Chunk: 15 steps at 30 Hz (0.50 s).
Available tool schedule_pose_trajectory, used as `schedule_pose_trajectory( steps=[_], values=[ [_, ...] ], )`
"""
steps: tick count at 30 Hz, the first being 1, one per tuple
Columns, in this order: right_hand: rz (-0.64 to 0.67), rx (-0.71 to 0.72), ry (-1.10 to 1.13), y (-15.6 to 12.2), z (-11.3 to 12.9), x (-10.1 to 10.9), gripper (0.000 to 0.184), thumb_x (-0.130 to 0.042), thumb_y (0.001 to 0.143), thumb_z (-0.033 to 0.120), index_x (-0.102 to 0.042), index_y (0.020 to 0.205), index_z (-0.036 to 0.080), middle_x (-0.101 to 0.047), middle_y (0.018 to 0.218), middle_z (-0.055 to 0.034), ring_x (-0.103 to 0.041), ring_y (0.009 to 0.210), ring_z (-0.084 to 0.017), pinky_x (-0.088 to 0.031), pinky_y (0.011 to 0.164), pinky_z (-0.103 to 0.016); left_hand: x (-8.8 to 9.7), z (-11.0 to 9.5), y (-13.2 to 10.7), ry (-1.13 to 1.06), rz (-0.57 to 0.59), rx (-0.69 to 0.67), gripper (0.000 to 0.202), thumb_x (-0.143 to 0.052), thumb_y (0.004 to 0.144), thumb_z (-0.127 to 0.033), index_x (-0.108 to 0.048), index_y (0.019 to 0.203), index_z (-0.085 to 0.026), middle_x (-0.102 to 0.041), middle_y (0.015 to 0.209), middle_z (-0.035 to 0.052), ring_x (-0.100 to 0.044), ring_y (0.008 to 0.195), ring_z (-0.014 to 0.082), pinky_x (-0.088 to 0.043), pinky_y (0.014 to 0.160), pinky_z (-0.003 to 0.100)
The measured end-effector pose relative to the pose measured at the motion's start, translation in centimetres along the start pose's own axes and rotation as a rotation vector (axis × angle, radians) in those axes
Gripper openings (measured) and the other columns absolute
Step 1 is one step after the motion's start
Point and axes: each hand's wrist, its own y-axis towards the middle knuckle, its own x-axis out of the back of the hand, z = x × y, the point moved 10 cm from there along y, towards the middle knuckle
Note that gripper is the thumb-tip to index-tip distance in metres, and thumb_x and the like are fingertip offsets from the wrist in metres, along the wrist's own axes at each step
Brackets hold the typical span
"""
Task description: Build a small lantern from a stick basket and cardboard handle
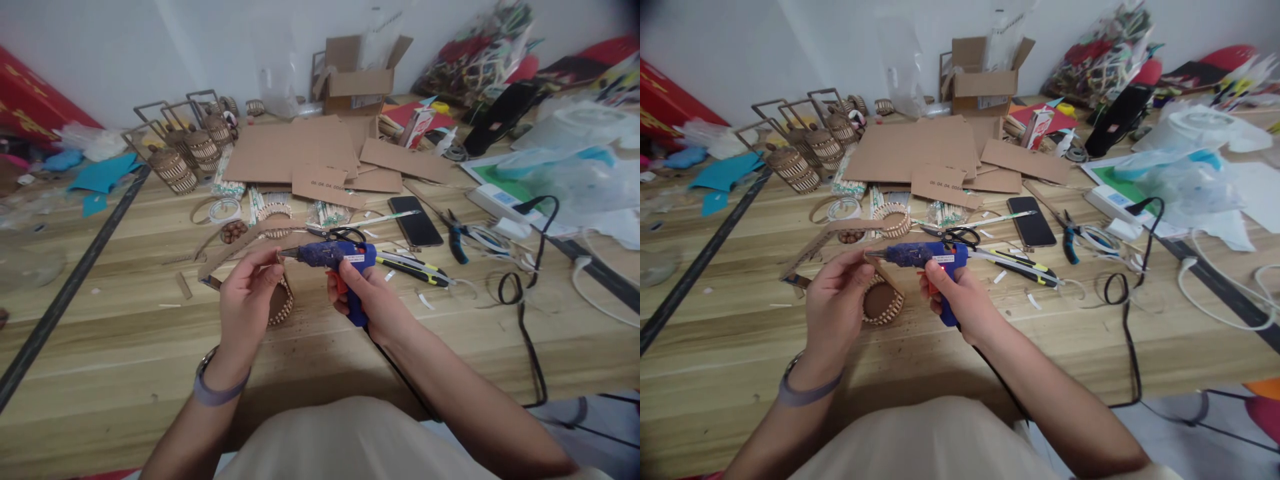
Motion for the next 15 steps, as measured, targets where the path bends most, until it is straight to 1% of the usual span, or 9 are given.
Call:
schedule_pose_trajectory(
  steps=[4, 9, 15],
  values=[
    [-0.007, -0.006, -0.006, -0.09, -0.07, -0.02, 0.061, -0.086, 0.055, 0.072, -0.058, 0.069, 0.02, -0.055, 0.062, 0.0029, -0.045, 0.052, -0.008, -0.031, 0.042, -0.021, -0.06, 0.01, -0.02, 0.003, 0.01, 0.0, 0.023, -0.083, 0.081, -0.034, -0.079, 0.102, -0.025, -0.079, 0.1, 0.0011, -0.073, 0.094, 0.0155, -0.055, 0.087, 0.025],
    [-0.013, -0.02, -0.018, -0.17, -0.21, 0.12, 0.063, -0.085, 0.053, 0.073, -0.057, 0.069, 0.02, -0.052, 0.059, 0.0045, -0.041, 0.049, -0.007, -0.029, 0.042, -0.02, -0.12, -0.02, -0.06, 0.01, 0.02, -0.005, 0.02, -0.082, 0.082, -0.033, -0.079, 0.101, -0.026, -0.079, 0.099, -0.0001, -0.073, 0.093, 0.0145, -0.055, 0.086, 0.024],
    [-0.004, -0.002, -0.048, -0.1, -0.28, 0.25, 0.063, -0.083, 0.057, 0.075, -0.053, 0.068, 0.02, -0.049, 0.058, 0.0051, -0.039, 0.049, -0.007, -0.03, 0.042, -0.021, 0.1, 0.43, -0.05, -0.002, 0.007, 0.005, 0.024, -0.083, 0.081, -0.035, -0.079, 0.101, -0.025, -0.078, 0.102, 0.002, -0.073, 0.096, 0.0169, -0.056, 0.089, 0.028]
  ],
)
